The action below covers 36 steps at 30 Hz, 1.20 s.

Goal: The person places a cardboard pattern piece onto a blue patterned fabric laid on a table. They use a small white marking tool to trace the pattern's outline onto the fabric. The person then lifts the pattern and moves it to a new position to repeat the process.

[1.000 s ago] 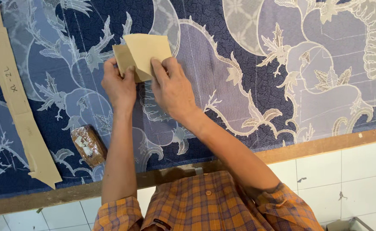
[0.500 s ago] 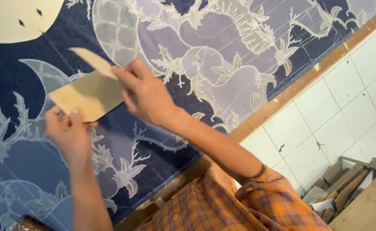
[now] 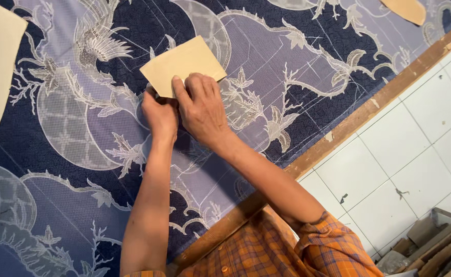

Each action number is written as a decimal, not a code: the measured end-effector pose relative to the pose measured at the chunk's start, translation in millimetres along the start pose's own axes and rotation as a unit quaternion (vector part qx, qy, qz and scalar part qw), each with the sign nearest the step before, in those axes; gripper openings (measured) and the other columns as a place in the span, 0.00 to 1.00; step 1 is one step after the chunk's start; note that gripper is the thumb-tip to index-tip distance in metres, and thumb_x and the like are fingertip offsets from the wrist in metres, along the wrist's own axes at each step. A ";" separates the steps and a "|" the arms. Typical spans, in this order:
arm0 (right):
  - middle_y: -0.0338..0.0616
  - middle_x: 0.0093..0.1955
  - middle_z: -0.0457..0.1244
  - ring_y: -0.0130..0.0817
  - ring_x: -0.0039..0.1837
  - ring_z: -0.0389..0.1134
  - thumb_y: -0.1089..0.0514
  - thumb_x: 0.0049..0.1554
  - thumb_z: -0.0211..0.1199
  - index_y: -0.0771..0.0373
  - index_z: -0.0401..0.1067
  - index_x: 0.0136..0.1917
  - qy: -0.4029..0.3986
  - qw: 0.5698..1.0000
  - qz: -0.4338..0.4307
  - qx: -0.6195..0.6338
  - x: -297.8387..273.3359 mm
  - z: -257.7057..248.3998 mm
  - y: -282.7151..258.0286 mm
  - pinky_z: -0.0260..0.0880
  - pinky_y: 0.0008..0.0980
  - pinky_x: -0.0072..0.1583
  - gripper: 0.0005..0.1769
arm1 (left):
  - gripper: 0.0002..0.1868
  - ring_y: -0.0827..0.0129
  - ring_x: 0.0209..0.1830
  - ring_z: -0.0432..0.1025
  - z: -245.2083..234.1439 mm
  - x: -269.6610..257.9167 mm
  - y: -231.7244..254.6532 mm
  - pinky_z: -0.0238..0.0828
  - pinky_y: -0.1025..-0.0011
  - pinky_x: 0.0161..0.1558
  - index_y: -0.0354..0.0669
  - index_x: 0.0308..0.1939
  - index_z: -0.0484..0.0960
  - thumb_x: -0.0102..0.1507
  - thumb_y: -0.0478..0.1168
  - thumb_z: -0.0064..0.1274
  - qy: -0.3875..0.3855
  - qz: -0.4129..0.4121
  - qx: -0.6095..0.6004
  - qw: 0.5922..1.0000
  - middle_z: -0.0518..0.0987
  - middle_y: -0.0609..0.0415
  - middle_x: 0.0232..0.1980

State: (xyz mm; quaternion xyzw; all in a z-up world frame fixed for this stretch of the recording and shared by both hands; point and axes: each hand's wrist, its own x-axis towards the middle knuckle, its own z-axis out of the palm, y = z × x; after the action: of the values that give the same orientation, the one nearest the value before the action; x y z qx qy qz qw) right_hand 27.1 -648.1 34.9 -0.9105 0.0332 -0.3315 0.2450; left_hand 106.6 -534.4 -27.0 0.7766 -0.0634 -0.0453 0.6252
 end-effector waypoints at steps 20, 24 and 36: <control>0.52 0.54 0.58 0.51 0.60 0.62 0.63 0.57 0.64 0.70 0.65 0.68 -0.025 0.991 0.074 0.111 13.8 1.5 91.7 0.62 0.51 0.65 0.27 | 0.09 0.74 0.33 0.73 60.4 25.5 -4.3 0.70 0.74 0.38 0.30 0.46 0.77 0.65 0.32 0.58 0.008 -0.085 0.271 0.959 0.81 0.52 0.34; 0.52 0.53 0.57 0.50 0.60 0.62 0.63 0.57 0.64 0.70 0.65 0.68 -0.032 0.989 0.071 0.123 16.0 -3.8 90.4 0.62 0.50 0.65 0.26 | 0.11 0.79 0.41 0.77 59.1 23.1 -8.4 0.74 0.79 0.43 0.29 0.49 0.73 0.65 0.30 0.56 -0.001 -0.071 0.135 0.988 0.83 0.56 0.42; 0.53 0.55 0.59 0.50 0.61 0.63 0.63 0.56 0.66 0.68 0.66 0.68 -0.011 0.990 0.061 0.124 8.3 2.4 95.9 0.62 0.52 0.67 0.27 | 0.09 0.77 0.36 0.72 63.1 15.8 -15.0 0.72 0.77 0.41 0.29 0.45 0.74 0.67 0.28 0.60 0.025 -0.056 0.187 0.980 0.82 0.48 0.37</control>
State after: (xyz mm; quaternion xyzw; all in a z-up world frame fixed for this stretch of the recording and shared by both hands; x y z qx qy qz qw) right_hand 44.8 -733.1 -6.7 -0.8730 0.0449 -0.3070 0.3764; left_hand 113.3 -594.6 -55.0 0.8830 -0.0115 -0.0481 0.4668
